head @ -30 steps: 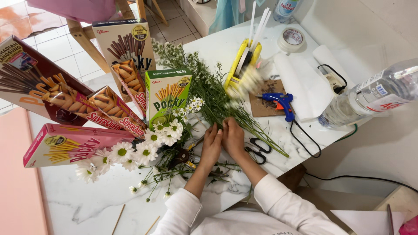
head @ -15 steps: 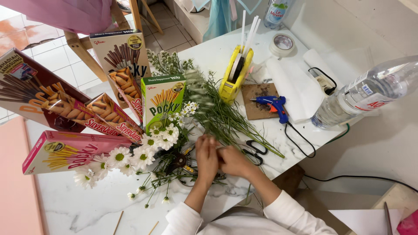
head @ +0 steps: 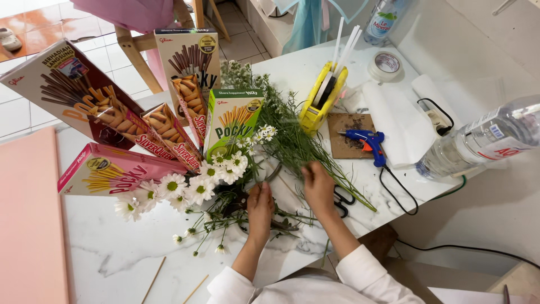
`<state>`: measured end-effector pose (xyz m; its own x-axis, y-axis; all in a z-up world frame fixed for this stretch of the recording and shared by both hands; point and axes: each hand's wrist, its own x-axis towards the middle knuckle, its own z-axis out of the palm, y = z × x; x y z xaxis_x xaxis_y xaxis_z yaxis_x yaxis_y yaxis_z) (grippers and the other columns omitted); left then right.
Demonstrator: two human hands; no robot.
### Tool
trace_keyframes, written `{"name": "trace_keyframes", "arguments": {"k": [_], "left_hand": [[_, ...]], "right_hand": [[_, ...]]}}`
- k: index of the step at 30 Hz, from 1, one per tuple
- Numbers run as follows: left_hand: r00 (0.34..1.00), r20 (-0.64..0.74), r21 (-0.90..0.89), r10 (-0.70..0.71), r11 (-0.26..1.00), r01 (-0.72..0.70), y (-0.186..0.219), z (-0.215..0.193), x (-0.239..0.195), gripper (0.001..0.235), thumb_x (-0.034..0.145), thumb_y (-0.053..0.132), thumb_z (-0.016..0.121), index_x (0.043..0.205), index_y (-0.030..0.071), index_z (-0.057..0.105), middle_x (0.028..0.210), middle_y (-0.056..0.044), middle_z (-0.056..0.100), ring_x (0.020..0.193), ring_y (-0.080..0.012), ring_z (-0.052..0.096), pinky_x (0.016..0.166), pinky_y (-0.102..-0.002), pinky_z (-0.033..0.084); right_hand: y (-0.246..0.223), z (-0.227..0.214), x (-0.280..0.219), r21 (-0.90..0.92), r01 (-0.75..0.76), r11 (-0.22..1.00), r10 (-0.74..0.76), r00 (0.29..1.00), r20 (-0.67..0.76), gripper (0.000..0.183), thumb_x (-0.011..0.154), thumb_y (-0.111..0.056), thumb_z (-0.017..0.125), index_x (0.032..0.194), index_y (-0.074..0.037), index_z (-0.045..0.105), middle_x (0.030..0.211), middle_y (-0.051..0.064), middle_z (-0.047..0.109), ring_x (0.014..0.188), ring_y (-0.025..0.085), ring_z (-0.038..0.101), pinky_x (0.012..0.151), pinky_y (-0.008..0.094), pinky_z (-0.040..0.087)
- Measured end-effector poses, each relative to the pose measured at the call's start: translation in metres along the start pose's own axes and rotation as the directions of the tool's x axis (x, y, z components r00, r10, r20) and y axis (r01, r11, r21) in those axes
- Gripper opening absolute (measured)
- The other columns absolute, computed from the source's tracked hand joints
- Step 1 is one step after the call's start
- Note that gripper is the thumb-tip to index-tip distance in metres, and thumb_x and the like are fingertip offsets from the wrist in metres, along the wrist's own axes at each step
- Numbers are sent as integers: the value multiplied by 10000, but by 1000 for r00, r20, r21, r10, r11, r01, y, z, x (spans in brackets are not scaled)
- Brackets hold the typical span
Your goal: The person arranges a bouquet of flowers and snack boxes on a marble table by hand, using shears to trim flower stems and placing them among the boxes and larger flowers.
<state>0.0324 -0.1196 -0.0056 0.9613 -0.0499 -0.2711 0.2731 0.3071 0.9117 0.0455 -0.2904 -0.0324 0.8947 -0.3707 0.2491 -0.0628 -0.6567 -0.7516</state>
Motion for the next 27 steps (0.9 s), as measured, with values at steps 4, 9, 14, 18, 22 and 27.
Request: {"name": "trace_keyframes", "arguments": {"k": [4, 9, 14, 18, 22, 27], "left_hand": [[996, 80, -126, -32, 991, 42, -13, 10, 12, 413, 1149, 340, 395, 828, 106, 506, 683, 23, 412, 602, -113, 471, 554, -242, 391], [944, 329, -192, 4, 979, 63, -14, 39, 23, 499, 1125, 300, 454, 1370, -134, 477, 1479, -234, 527, 1463, -333, 417, 1234, -478, 245], [916, 402, -88, -1, 995, 40, -45, 44, 44, 417, 1142, 267, 389, 1311, -84, 539, 1536, -309, 411, 1517, -474, 151, 1247, -590, 119], [897, 437, -2, -63, 998, 71, -44, 44, 44, 428, 1139, 254, 388, 1303, -99, 566, 1671, -342, 34, 1513, -513, -102, 1236, -649, 1], [888, 455, 31, -73, 997, 66, -41, 47, 52, 450, 1138, 305, 391, 1293, -75, 577, 1678, -327, -12, 1523, -501, -121, 1232, -660, -14], [907, 415, 167, -66, 986, -4, -25, 52, 49, 575, 1125, 365, 418, 1475, -91, 435, 1393, -275, 593, 1556, -423, 169, 1246, -625, 32]], "right_hand": [[1, 0, -19, 264, -6, 965, 45, 989, -142, 227, 1139, -179, 428, 992, -89, 575, 880, 105, 704, 789, 247, 698, 732, 396, 584], [9, 4, -26, 378, 133, 916, -42, 970, -241, 368, 1154, -217, 290, 881, -113, 514, 799, 78, 636, 704, 223, 643, 711, 356, 546], [51, 17, -29, 470, 170, 866, -5, 944, -331, 360, 1158, -209, 308, 858, -96, 471, 701, 41, 501, 589, 151, 518, 608, 302, 479], [25, 8, -33, 628, 69, 775, 126, 957, -260, 406, 1148, -274, 339, 806, -113, 487, 558, -37, 395, 424, 48, 331, 403, 196, 337], [-16, -24, -39, 689, 141, 711, 33, 972, -234, 400, 1140, -252, 373, 788, -110, 498, 527, -30, 374, 379, 42, 309, 366, 197, 305], [-39, -69, -34, 786, -16, 618, 135, 987, -86, 330, 1129, -276, 376, 984, -30, 542, 574, -16, 360, 412, 50, 304, 358, 188, 297]]}}
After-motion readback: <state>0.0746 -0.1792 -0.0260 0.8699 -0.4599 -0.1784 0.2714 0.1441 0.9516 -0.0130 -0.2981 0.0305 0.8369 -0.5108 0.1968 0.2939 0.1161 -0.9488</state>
